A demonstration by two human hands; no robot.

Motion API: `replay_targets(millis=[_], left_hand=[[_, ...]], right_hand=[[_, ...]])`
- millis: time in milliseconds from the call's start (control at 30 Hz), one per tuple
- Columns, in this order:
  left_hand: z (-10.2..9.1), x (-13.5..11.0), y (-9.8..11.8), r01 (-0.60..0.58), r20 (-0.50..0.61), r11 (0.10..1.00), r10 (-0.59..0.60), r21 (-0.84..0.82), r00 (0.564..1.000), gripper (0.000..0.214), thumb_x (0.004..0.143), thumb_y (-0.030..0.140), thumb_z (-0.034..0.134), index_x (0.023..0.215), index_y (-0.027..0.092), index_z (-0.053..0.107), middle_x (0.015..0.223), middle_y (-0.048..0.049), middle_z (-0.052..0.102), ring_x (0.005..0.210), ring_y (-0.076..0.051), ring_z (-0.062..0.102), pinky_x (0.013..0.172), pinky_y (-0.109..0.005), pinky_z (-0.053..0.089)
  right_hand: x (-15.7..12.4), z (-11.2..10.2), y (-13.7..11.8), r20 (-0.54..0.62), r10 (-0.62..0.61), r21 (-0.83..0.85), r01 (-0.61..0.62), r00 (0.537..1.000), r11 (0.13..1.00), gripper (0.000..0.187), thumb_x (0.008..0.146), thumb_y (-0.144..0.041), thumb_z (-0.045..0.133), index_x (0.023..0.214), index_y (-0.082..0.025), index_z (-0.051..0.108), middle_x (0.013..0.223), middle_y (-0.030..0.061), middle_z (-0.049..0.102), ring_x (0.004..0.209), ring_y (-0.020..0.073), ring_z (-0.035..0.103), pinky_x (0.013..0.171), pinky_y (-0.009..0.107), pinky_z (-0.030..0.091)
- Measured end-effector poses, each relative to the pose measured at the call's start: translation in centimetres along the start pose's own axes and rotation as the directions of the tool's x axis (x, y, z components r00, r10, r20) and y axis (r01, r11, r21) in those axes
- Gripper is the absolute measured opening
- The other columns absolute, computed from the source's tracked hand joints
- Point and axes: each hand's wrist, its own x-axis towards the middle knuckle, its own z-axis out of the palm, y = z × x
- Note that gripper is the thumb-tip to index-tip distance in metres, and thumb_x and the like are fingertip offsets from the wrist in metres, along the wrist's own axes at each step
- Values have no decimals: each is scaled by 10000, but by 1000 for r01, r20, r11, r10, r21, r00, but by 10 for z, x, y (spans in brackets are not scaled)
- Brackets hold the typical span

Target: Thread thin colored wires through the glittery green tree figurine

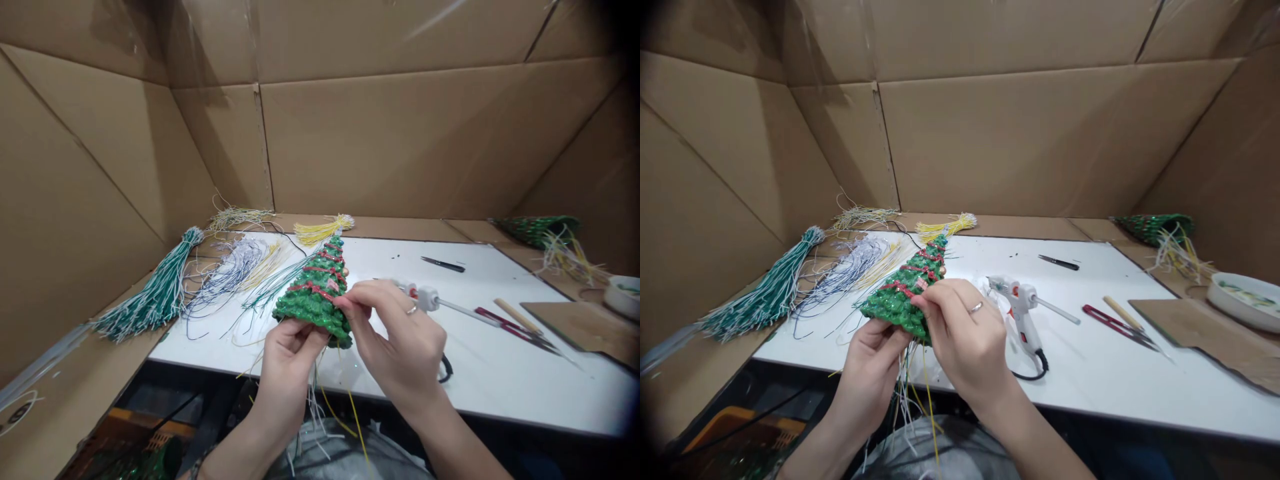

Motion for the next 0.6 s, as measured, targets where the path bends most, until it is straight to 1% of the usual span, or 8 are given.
replay_targets(millis=[133,200,267,300,367,467,533,600], left_hand=[[-1,-5,0,12,-9,1000,-12,1,1000,186,744,282,844,928,265,825,913,-33,814,859,-158,740,845,-249,568],[-1,-7,0,20,-5,1000,-20,11,1000,184,753,281,836,935,256,825,916,-43,814,866,-165,742,851,-255,570],[-1,-7,1,25,6,1000,-25,17,1000,181,751,284,837,928,251,827,911,-46,814,861,-167,744,852,-257,570],[-1,-7,1,26,10,1000,-26,17,1000,188,744,286,843,929,253,827,907,-44,814,851,-167,744,844,-253,571],[0,-6,2,20,8,1000,-20,16,1000,199,736,295,848,929,255,827,898,-40,815,825,-164,744,813,-244,574],[-1,-5,2,-13,1,1000,13,28,1000,173,744,306,840,904,241,827,877,-44,814,785,-163,739,768,-239,578],[-2,-4,1,-32,-5,999,32,42,999,145,755,306,830,876,226,824,875,-52,813,773,-167,737,759,-251,583],[-3,-3,-1,-46,-12,998,47,50,999,132,757,300,829,864,224,822,868,-53,812,760,-169,735,747,-259,587]], right_hand=[[-7,2,7,-66,-196,-167,182,978,969,141,846,-27,690,891,-149,635,776,48,708,709,133,656,669,257,542],[-8,1,9,-59,-290,-183,275,955,944,166,819,-15,711,924,-130,651,788,74,720,716,162,662,641,289,541],[-9,1,11,-73,-306,-155,292,949,944,191,801,-2,721,926,-132,658,797,76,726,723,170,669,636,296,545],[-9,0,11,-84,-271,-117,261,959,958,192,804,1,715,918,-142,658,797,66,726,726,164,673,645,289,551],[-8,0,9,-89,-131,24,133,987,991,182,826,-1,692,887,-167,650,780,31,717,727,137,678,670,263,561],[-6,0,6,-27,73,267,-63,997,962,157,859,-31,670,873,-186,646,776,-2,699,748,110,674,702,246,560],[-7,-1,4,2,116,325,-111,993,939,152,870,-38,655,893,-188,653,799,-1,698,769,110,669,713,254,553],[-7,-2,2,10,117,326,-114,993,938,163,874,-27,640,909,-185,652,816,3,699,777,111,664,724,261,548]])
